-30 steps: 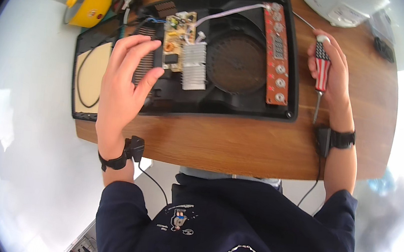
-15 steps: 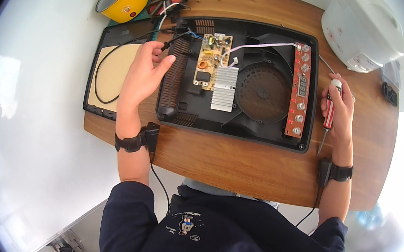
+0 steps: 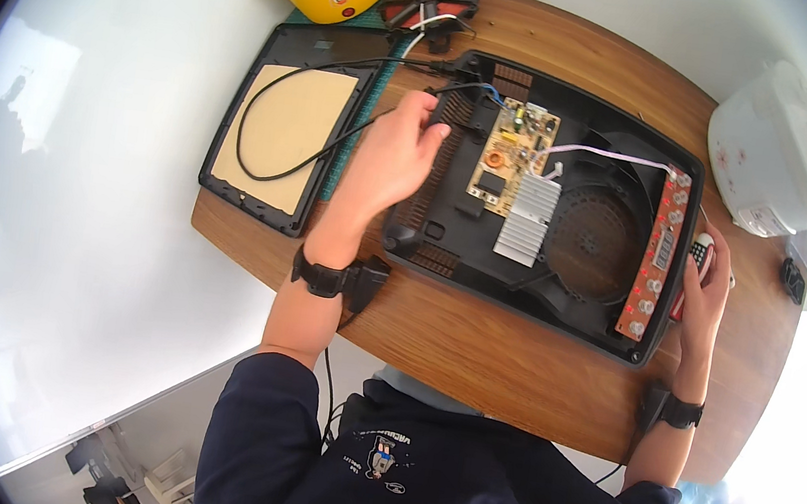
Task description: The person assembles an electronic device on a wooden table. They use a screwdriver to secure a circuit board, connect wires to a fan, and install the fan into the device housing.
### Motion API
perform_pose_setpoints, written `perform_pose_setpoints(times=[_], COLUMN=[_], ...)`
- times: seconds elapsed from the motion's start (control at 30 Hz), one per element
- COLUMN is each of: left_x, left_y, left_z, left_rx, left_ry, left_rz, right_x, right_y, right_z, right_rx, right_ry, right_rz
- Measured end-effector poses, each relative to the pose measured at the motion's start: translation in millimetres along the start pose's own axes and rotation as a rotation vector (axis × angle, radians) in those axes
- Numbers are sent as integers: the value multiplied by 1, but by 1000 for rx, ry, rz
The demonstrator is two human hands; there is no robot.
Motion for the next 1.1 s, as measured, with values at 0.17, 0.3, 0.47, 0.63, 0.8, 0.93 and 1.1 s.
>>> perform_pose_setpoints(times=[0.17,0.3,0.47,0.63,0.8,0.93,1.1], left_x=[1,2,1,2,2,2,-1], left_y=[6,7,5,4,3,-5,-3], left_z=[-4,-7,-4,-8,-9,1,-6], left_rx=[86,81,75,147,62,-23,12], left_ry=[-34,-47,20,87,36,11,70], left_rz=[-63,-88,-54,-16,-43,-53,34], right_x=[-5,-6,-7,-2,2,4,4], right_y=[-4,-7,-5,10,18,16,8], right_z=[8,5,2,-15,-18,-23,-9], right_rx=[171,350,420,355,295,377,356], right_ry=[-9,-75,-78,-106,-111,-128,-96], right_rz=[36,83,98,82,41,68,76])
Point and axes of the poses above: each hand's wrist, its own x-axis away from the middle knuckle, its own y-axis out of the palm, z = x × y, the point moved 10 cm from there along -x, towards the middle knuckle, and after that the axes turned 8 degrees about z, right-handed, at the moved point
